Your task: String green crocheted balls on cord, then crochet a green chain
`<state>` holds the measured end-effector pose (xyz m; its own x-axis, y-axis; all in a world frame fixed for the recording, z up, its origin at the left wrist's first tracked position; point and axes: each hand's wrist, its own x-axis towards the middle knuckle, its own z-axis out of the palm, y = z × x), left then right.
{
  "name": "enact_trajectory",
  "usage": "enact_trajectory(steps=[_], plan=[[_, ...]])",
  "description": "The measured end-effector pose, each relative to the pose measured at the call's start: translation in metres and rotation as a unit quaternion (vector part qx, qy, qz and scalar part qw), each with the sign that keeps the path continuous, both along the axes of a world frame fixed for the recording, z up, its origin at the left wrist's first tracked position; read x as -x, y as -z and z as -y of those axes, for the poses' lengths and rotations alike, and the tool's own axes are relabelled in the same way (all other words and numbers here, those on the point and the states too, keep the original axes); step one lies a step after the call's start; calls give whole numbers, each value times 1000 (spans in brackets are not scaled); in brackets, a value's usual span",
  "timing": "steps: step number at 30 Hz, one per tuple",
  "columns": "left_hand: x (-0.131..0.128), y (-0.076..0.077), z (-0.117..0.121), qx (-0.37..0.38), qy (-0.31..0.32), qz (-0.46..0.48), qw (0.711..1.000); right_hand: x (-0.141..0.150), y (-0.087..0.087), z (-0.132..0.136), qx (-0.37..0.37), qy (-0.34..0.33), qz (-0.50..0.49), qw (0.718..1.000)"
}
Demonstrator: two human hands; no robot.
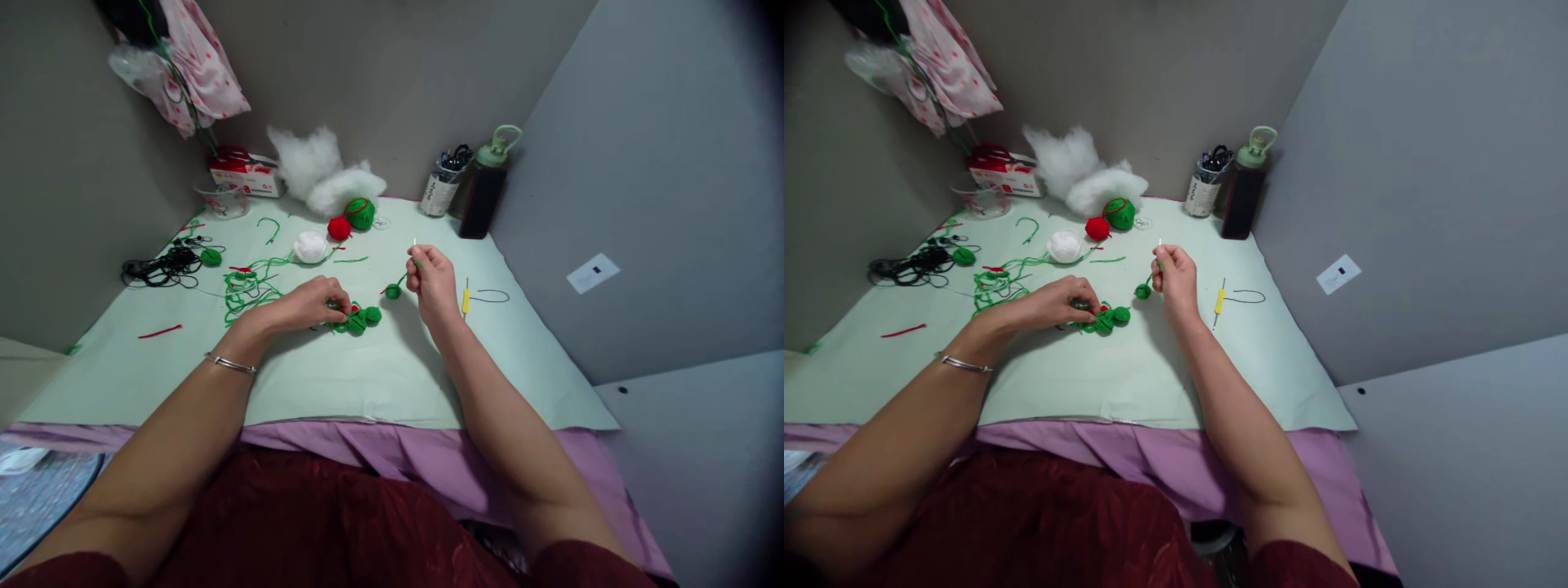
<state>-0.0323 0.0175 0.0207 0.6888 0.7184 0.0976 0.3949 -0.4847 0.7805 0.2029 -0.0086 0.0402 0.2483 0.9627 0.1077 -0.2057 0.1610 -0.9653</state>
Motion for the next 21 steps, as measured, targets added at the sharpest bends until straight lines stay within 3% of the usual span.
enact_trajectory(steps=[4,9,16,21], plan=[[-2,-13,8,75,-32,91,993,0,1,1,8,-5,35,999],[-4,-26,16,179,-67,199,961,1,2,3,-6,-59,77,995],[-15,-17,14,260,-104,308,909,12,2,9,-22,-145,136,980],[-25,-10,18,272,-114,327,898,15,0,12,-40,-174,141,974]])
